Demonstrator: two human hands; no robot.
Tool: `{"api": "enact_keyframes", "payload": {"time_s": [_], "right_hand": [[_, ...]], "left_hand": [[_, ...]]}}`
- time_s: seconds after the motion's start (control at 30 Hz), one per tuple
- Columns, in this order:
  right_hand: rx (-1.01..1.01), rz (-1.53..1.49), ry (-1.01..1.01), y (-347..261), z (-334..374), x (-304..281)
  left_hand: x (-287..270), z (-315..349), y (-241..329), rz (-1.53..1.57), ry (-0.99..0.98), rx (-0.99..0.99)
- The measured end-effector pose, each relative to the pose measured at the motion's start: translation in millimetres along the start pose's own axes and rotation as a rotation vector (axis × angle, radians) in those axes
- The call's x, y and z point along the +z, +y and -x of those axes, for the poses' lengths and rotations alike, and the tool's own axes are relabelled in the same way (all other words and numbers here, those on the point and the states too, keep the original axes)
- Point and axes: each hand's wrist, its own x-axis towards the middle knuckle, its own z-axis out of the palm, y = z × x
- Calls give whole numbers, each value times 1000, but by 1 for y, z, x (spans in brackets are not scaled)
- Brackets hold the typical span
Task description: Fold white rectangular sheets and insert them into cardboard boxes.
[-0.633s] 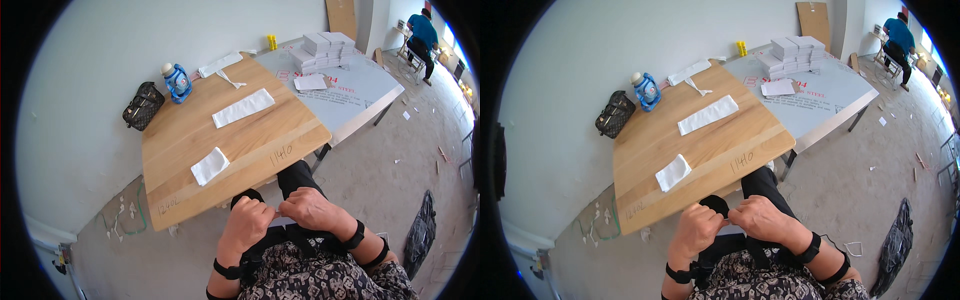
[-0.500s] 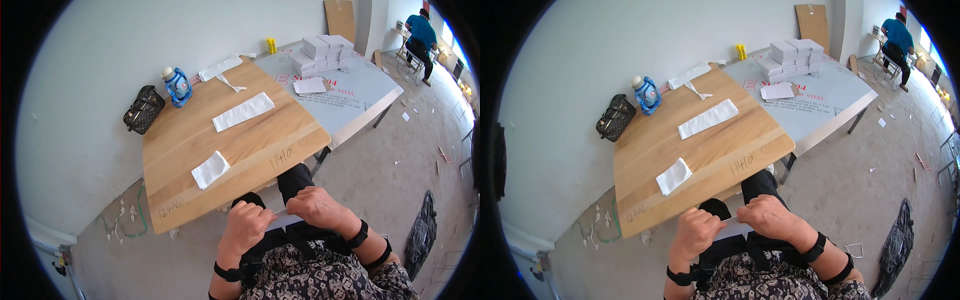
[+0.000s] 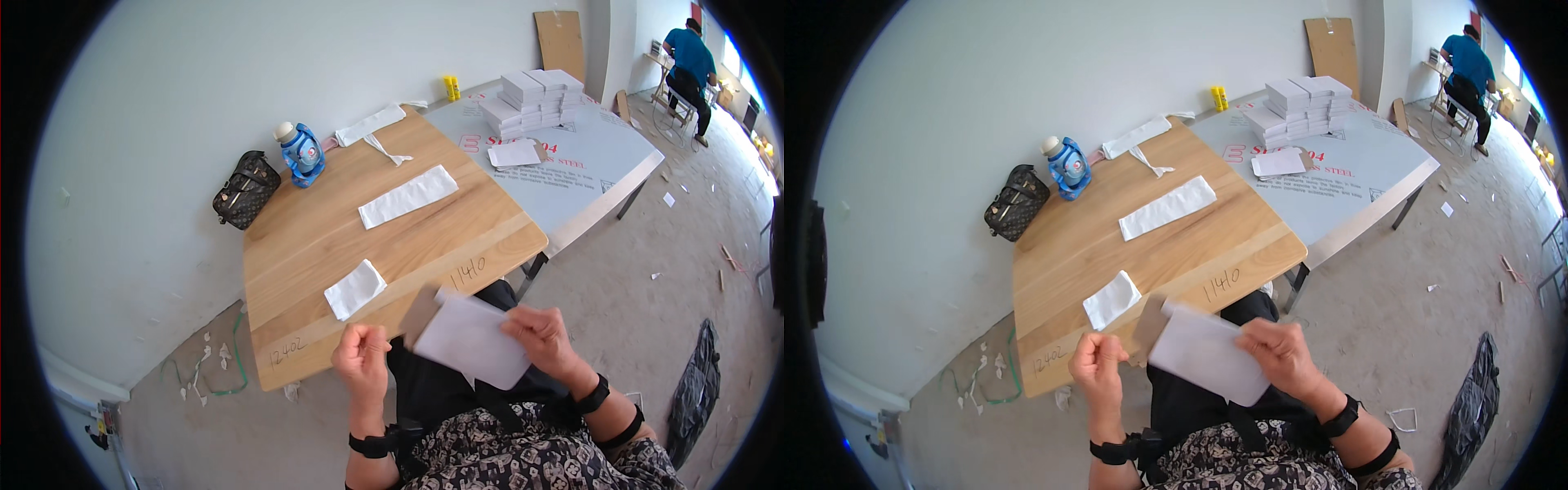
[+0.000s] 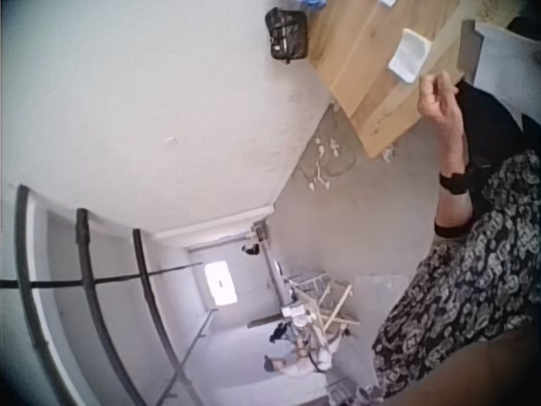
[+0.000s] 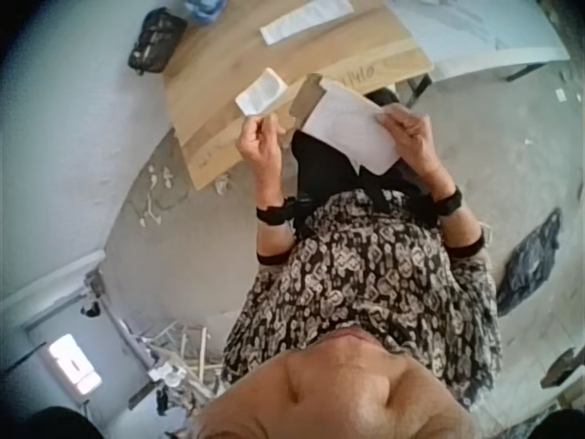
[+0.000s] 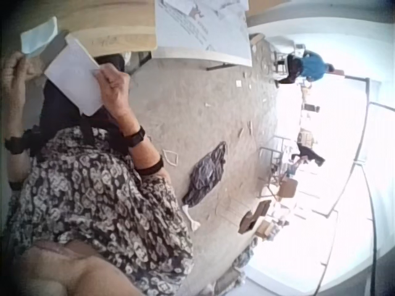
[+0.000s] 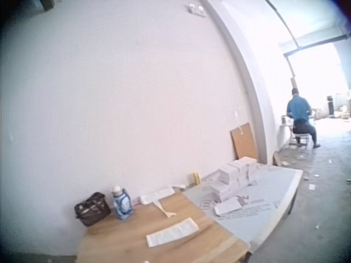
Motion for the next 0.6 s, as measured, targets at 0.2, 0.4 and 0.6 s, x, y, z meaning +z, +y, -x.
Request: {"api": "enact_keyframes", "payload": {"time_s": [0.2, 0.4, 0.6], "right_hand": [[260, -407, 346, 9, -3, 30], [388, -585, 249, 7, -2, 32], [371, -643, 182, 11, -2, 28]], "left_hand": [[46, 29, 4, 449, -412, -287], [58, 40, 3, 273, -346, -231], [57, 32, 9, 148, -226, -156]]}}
